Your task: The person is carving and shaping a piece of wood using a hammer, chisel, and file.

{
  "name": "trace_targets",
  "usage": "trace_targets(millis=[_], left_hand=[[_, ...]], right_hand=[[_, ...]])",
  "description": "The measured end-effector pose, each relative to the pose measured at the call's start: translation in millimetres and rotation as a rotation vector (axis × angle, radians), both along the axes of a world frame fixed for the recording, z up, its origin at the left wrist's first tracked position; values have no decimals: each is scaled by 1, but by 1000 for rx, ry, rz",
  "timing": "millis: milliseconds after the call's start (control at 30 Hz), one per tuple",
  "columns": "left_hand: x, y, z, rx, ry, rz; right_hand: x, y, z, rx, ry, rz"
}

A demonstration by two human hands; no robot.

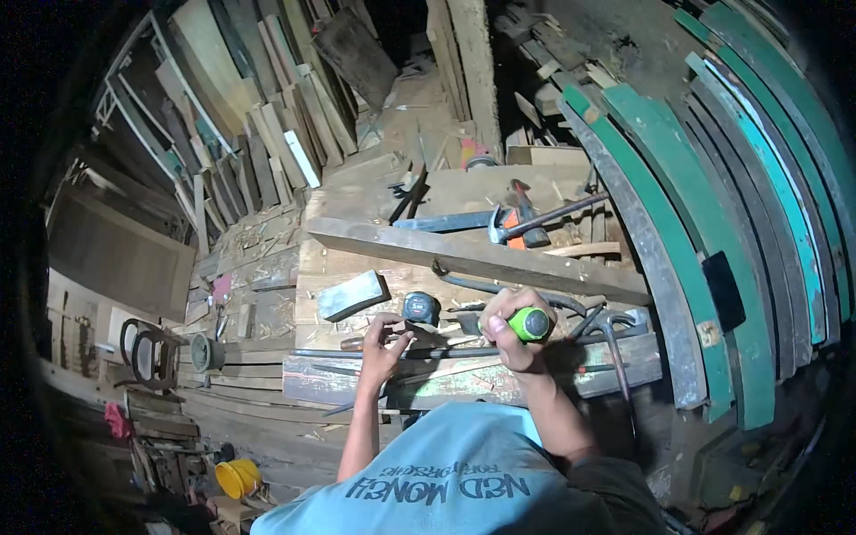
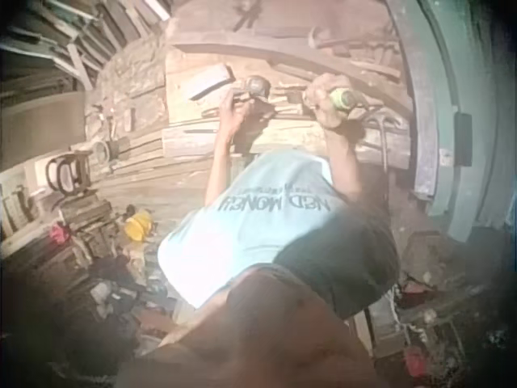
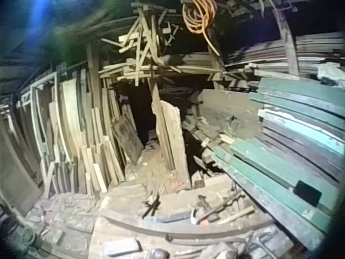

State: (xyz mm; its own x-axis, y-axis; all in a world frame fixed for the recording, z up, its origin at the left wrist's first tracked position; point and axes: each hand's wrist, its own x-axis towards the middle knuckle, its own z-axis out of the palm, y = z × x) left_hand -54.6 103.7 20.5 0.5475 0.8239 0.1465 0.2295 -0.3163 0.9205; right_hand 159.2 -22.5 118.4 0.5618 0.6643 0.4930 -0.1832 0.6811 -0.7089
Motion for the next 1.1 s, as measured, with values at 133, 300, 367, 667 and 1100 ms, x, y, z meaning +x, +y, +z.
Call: trace_targets(millis=[133,300,367,667,1100], left_hand=[[8,-1,0,7,18,-12],[8,5,0,148,26,-58],[5,6,2,100,48,-49],[-9,6,16,13,121,-40],[6,0,20,-30,33,156]], right_hand=[[-8,6,-7,80,55,-6],[-19,12,-6,37,0,53],[-23,14,-4,35,-11,41],[-50,40,-27,-160,-146,-73],[-13,21,-23,-168,-66,-107]])
